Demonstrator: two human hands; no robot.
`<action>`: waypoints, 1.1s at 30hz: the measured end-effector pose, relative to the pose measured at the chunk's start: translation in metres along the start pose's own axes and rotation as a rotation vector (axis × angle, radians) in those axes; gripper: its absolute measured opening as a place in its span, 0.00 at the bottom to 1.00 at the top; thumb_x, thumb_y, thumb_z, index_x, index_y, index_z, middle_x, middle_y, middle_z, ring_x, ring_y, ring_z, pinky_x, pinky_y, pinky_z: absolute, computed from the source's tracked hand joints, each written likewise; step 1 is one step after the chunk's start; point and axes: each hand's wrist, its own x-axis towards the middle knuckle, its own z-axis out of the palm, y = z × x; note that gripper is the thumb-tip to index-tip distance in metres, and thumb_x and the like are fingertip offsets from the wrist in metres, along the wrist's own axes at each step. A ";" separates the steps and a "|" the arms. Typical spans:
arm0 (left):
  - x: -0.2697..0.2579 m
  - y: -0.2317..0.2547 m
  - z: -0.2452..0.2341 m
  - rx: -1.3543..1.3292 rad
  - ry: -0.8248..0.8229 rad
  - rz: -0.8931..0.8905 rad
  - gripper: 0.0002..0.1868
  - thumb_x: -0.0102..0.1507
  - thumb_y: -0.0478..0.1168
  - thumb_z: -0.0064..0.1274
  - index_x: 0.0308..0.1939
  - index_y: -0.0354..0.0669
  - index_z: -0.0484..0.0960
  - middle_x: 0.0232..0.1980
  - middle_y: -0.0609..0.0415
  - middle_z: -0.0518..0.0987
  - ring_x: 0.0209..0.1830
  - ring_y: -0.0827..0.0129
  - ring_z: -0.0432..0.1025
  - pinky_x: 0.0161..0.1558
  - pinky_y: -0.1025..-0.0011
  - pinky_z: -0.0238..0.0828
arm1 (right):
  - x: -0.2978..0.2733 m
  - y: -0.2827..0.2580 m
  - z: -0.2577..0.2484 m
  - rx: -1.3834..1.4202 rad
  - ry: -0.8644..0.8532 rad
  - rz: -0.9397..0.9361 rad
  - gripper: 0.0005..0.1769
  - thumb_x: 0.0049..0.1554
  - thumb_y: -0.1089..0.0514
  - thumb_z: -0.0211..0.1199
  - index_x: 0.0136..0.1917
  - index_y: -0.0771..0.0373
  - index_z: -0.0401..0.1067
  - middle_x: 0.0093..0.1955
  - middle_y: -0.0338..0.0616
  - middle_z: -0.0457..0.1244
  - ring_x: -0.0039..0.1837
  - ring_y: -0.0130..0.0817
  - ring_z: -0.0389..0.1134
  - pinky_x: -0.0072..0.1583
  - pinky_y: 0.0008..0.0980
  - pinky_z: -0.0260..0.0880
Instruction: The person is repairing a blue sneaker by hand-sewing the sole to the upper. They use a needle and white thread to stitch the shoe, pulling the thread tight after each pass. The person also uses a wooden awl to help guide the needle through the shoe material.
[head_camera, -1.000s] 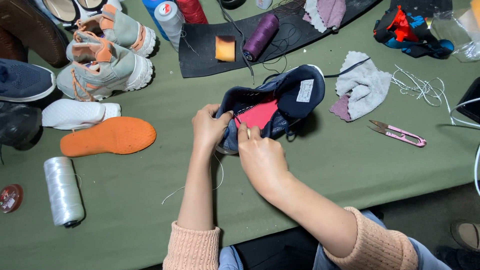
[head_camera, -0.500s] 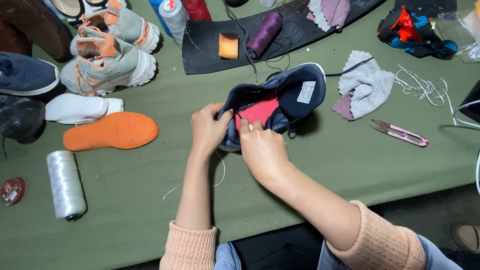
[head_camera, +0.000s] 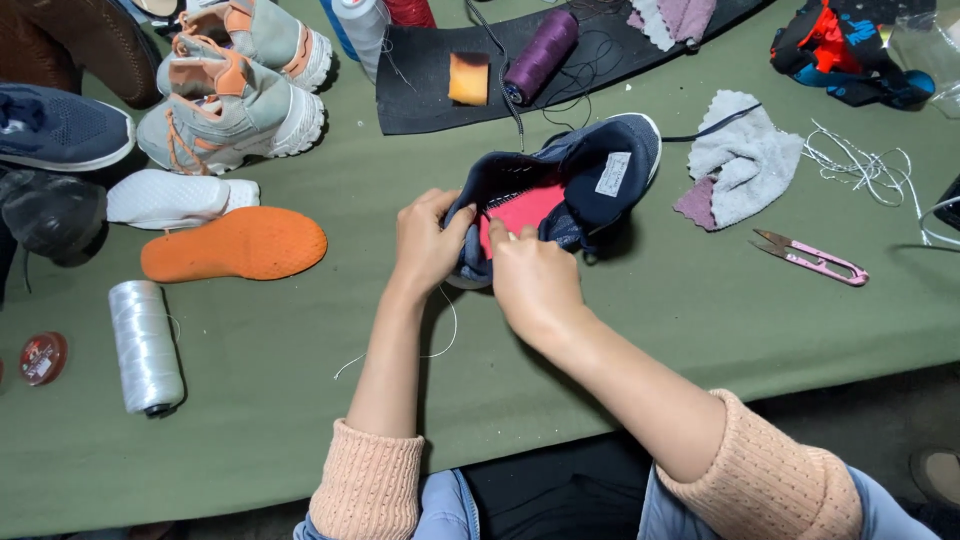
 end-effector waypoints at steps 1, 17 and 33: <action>0.000 0.000 0.000 0.000 -0.007 0.003 0.11 0.62 0.42 0.56 0.46 0.52 0.90 0.36 0.50 0.81 0.41 0.52 0.77 0.46 0.61 0.73 | 0.003 0.005 0.002 0.152 -0.148 0.071 0.18 0.63 0.58 0.52 0.63 0.54 0.76 0.36 0.49 0.64 0.36 0.60 0.74 0.36 0.62 0.73; 0.001 -0.006 0.000 0.106 -0.014 0.086 0.08 0.63 0.40 0.56 0.43 0.48 0.89 0.33 0.49 0.79 0.39 0.51 0.76 0.45 0.60 0.72 | 0.029 0.017 -0.009 0.218 -0.292 0.055 0.19 0.63 0.58 0.48 0.62 0.53 0.75 0.34 0.49 0.65 0.41 0.58 0.75 0.42 0.60 0.75; 0.001 -0.010 -0.004 0.144 -0.010 0.184 0.09 0.63 0.39 0.57 0.45 0.44 0.88 0.35 0.50 0.80 0.42 0.51 0.76 0.47 0.60 0.73 | 0.043 0.021 0.005 0.352 -0.272 0.086 0.18 0.60 0.56 0.53 0.59 0.51 0.78 0.40 0.54 0.69 0.48 0.58 0.73 0.50 0.57 0.73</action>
